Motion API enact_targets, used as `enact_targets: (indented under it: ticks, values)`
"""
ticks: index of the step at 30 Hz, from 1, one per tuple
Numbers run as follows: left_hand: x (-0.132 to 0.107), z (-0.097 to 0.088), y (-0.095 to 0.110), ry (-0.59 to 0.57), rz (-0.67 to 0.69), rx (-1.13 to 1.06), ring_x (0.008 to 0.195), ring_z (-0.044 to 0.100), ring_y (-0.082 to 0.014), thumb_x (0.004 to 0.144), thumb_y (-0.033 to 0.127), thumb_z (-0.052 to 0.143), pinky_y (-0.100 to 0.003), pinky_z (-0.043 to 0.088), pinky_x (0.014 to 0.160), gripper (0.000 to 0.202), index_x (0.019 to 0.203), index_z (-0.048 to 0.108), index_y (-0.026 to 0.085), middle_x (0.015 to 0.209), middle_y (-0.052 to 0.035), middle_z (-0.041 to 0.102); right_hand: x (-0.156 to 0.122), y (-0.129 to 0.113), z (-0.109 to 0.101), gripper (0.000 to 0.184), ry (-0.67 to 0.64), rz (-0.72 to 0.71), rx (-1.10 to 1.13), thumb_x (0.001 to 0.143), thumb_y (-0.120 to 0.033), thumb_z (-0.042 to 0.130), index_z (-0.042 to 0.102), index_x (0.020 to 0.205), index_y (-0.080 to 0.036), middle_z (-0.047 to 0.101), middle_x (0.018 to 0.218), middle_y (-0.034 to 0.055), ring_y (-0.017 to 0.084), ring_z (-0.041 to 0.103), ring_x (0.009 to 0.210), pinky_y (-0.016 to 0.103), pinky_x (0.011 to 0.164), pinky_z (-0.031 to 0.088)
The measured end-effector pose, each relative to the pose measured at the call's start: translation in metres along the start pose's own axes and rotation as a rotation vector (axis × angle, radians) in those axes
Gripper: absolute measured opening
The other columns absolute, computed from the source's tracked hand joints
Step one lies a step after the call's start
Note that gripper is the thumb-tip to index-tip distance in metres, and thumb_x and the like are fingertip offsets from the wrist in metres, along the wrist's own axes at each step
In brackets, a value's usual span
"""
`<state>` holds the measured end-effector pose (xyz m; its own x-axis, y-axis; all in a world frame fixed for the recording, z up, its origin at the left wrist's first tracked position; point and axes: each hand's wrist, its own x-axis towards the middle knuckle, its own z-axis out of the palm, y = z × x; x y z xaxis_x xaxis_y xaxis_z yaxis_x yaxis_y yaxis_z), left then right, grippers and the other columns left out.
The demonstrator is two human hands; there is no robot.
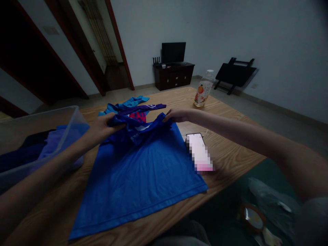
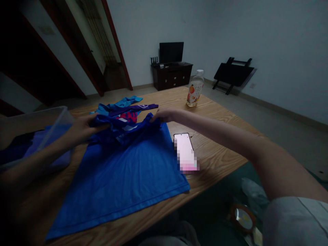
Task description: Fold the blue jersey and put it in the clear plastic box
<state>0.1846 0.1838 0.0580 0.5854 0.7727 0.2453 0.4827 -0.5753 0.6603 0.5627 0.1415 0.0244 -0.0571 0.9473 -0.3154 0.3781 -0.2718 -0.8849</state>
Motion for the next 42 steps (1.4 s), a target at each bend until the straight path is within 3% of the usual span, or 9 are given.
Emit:
enact_targets:
  ticks: [6,12,22,26,28,31,34,37,42]
  values:
    - [-0.041,0.003,-0.015,-0.060,0.056,0.081,0.103,0.069,-0.0243,0.092,0.052,0.073,-0.036,0.055,0.099,0.039,0.116,0.072,0.021,0.115,-0.0033,0.076,-0.013,0.016,0.010,0.039,-0.141,0.107,-0.039,0.060,-0.020,0.102,0.071,0.083,-0.013,0.077,0.077,0.0058,0.019,0.075,0.075,0.027,0.074,0.065]
    - [-0.050,0.000,-0.023,-0.050,0.134,0.200,0.097,0.066,-0.0219,0.093,0.041,0.070,-0.032,0.051,0.088,0.030,0.113,0.066,0.019,0.108,-0.0023,0.070,-0.016,0.026,0.013,0.036,-0.147,0.104,-0.080,0.052,-0.013,0.098,0.073,0.078,-0.014,0.077,0.078,0.0058,0.020,0.074,0.077,0.028,0.071,0.062]
    - [-0.028,-0.019,0.000,0.155,0.116,0.409,0.104,0.060,-0.0185,0.106,0.033,0.058,-0.031,0.047,0.093,0.024,0.116,0.060,0.011,0.112,-0.0044,0.064,-0.029,-0.006,0.008,0.038,0.071,-0.372,-0.042,0.076,-0.020,0.077,0.068,0.113,-0.020,0.075,0.124,0.0072,0.025,0.067,0.113,0.038,0.105,0.054]
    - [-0.074,-0.020,0.006,0.019,0.272,0.424,0.097,0.059,-0.0174,0.103,0.019,0.057,-0.031,0.047,0.090,0.004,0.104,0.059,0.016,0.104,-0.0023,0.062,-0.082,0.006,0.015,0.018,0.054,-0.734,-0.300,0.087,-0.025,0.073,0.057,0.094,-0.021,0.070,0.116,0.0081,0.024,0.063,0.107,0.037,0.094,0.050]
    - [-0.115,-0.008,0.005,-0.112,0.370,0.417,0.097,0.061,-0.0194,0.102,0.014,0.054,-0.033,0.046,0.089,0.009,0.099,0.061,0.019,0.102,-0.0028,0.064,-0.119,0.027,0.030,0.018,0.034,-0.779,-0.399,0.087,-0.017,0.068,0.052,0.092,-0.022,0.068,0.111,0.0069,0.023,0.062,0.102,0.036,0.088,0.048]
    - [-0.181,0.021,0.000,-0.288,0.397,0.452,0.093,0.063,-0.0211,0.089,0.000,0.050,-0.035,0.046,0.087,0.028,0.096,0.067,0.022,0.099,-0.0029,0.069,-0.172,0.065,0.064,0.039,-0.011,-0.736,-0.519,0.075,-0.002,0.066,0.061,0.110,-0.019,0.065,0.105,0.0057,0.022,0.059,0.094,0.035,0.081,0.044]
    - [-0.226,0.041,-0.005,-0.366,0.365,0.467,0.096,0.067,-0.0210,0.077,-0.006,0.048,-0.033,0.048,0.090,0.042,0.096,0.069,0.024,0.103,-0.0025,0.074,-0.208,0.094,0.092,0.072,-0.114,-0.731,-0.777,0.069,0.004,0.060,0.059,0.137,-0.018,0.066,0.116,0.0106,0.028,0.058,0.109,0.042,0.095,0.045]
    - [-0.239,0.038,-0.008,-0.339,0.364,0.469,0.098,0.069,-0.0207,0.084,-0.005,0.046,-0.032,0.049,0.093,0.040,0.096,0.070,0.025,0.104,-0.0029,0.075,-0.223,0.104,0.105,0.061,-0.157,-0.732,-0.849,0.071,0.004,0.057,0.063,0.127,-0.019,0.065,0.112,0.0106,0.028,0.056,0.107,0.043,0.092,0.045]
    - [-0.229,0.012,-0.012,-0.294,0.341,0.517,0.095,0.067,-0.0218,0.084,-0.005,0.046,-0.034,0.047,0.092,0.039,0.093,0.070,0.024,0.105,-0.0026,0.074,-0.221,0.105,0.120,0.036,0.032,-0.761,-0.776,0.073,0.005,0.054,0.055,0.098,-0.021,0.061,0.099,0.0077,0.024,0.052,0.094,0.036,0.079,0.043]
